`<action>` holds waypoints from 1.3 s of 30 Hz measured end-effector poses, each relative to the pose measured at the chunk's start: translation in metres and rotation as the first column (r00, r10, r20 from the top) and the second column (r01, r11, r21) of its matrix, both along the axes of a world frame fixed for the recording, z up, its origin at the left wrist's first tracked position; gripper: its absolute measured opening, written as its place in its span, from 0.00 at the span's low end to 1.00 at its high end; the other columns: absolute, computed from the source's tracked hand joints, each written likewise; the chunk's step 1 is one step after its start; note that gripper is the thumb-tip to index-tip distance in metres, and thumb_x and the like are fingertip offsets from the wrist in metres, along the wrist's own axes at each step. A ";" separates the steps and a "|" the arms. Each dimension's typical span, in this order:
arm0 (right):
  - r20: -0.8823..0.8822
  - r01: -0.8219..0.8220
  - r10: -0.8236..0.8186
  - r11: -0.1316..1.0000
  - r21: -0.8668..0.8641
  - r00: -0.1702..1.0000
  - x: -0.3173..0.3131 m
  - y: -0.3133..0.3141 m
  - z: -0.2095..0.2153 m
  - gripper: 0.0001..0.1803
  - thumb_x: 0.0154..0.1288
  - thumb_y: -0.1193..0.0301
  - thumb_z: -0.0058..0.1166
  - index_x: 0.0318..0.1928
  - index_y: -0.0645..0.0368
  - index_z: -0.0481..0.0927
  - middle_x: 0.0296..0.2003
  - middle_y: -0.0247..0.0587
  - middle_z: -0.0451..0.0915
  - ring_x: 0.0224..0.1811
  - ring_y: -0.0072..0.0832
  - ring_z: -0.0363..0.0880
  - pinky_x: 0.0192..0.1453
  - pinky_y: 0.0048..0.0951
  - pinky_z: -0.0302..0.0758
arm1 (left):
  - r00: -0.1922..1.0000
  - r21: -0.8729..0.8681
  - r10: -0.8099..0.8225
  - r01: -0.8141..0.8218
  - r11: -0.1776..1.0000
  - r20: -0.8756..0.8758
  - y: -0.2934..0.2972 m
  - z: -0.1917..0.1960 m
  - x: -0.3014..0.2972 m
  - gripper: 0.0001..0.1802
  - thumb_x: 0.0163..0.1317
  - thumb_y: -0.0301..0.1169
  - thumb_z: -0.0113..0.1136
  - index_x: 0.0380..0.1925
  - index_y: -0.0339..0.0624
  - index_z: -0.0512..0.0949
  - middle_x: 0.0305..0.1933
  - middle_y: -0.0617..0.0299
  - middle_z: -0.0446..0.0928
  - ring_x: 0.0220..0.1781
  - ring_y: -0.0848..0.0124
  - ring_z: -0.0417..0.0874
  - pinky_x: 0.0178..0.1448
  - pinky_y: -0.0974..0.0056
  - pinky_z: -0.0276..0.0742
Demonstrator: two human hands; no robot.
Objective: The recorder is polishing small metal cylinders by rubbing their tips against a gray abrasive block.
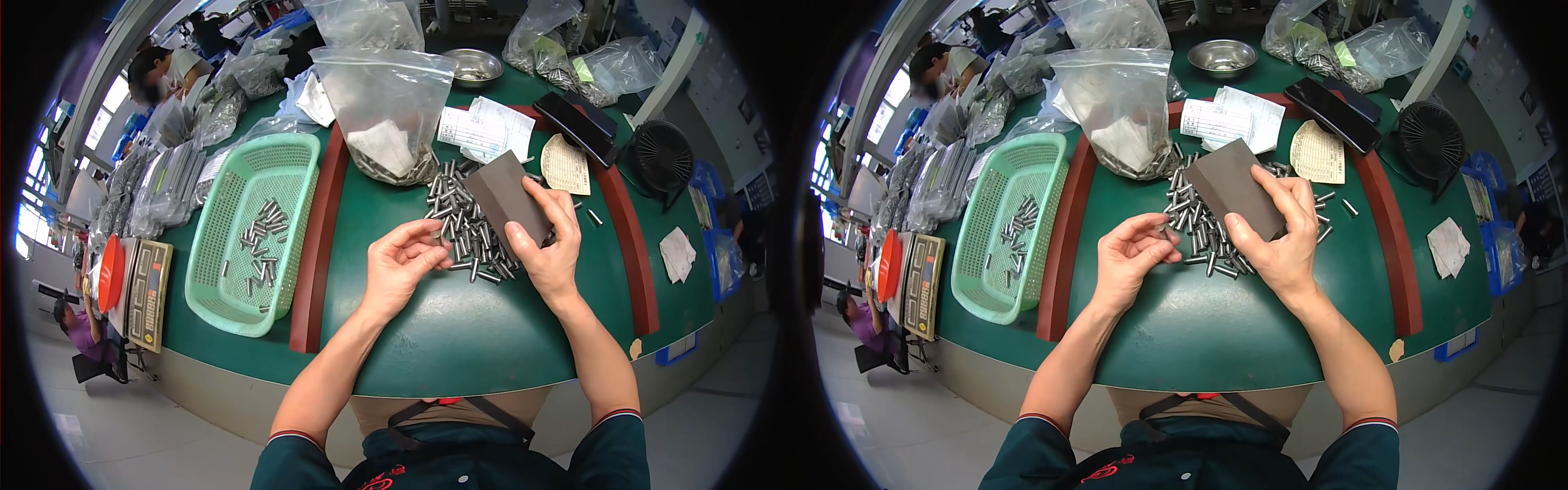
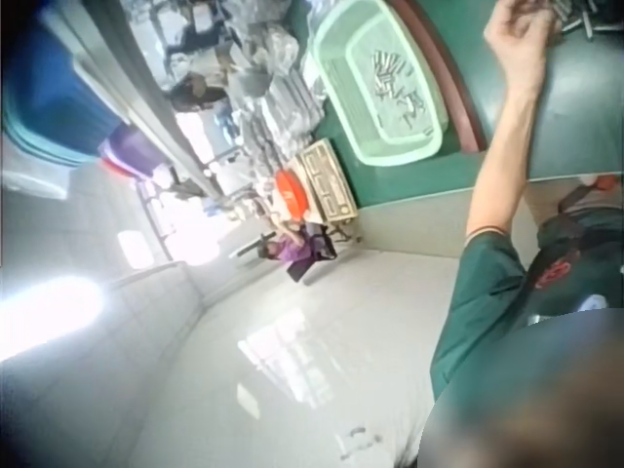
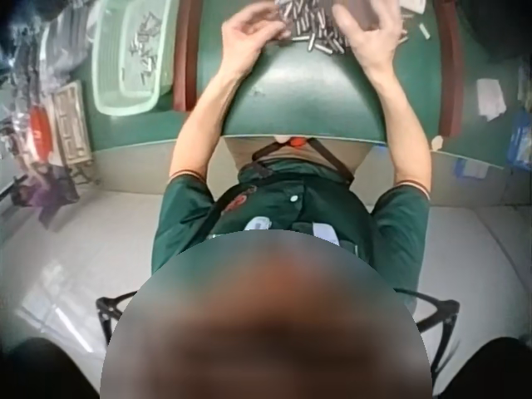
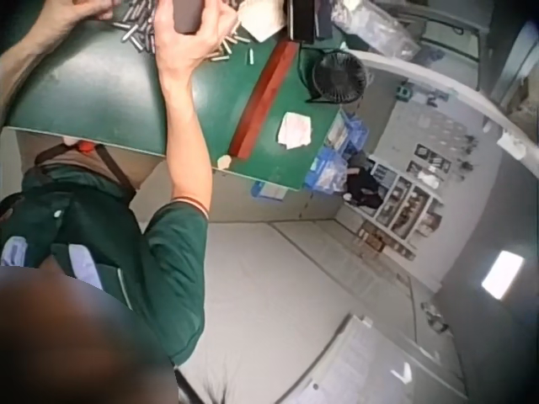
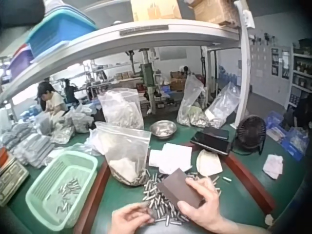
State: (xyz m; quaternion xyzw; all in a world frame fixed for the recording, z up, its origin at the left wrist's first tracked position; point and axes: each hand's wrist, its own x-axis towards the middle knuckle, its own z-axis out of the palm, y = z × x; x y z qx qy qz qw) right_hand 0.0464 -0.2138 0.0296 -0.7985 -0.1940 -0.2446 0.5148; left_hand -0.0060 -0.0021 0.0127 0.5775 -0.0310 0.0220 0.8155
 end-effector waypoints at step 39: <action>0.256 0.047 0.026 0.960 -0.276 0.966 -0.004 0.007 0.002 0.36 0.32 0.65 0.67 0.49 0.64 0.81 0.35 0.44 0.74 0.37 0.36 0.72 0.43 0.35 0.70 | 0.980 0.175 -0.021 -0.014 0.985 0.199 0.005 -0.009 0.003 0.13 0.47 0.10 0.63 0.33 0.35 0.82 0.37 0.66 0.76 0.40 0.78 0.76 0.46 0.73 0.72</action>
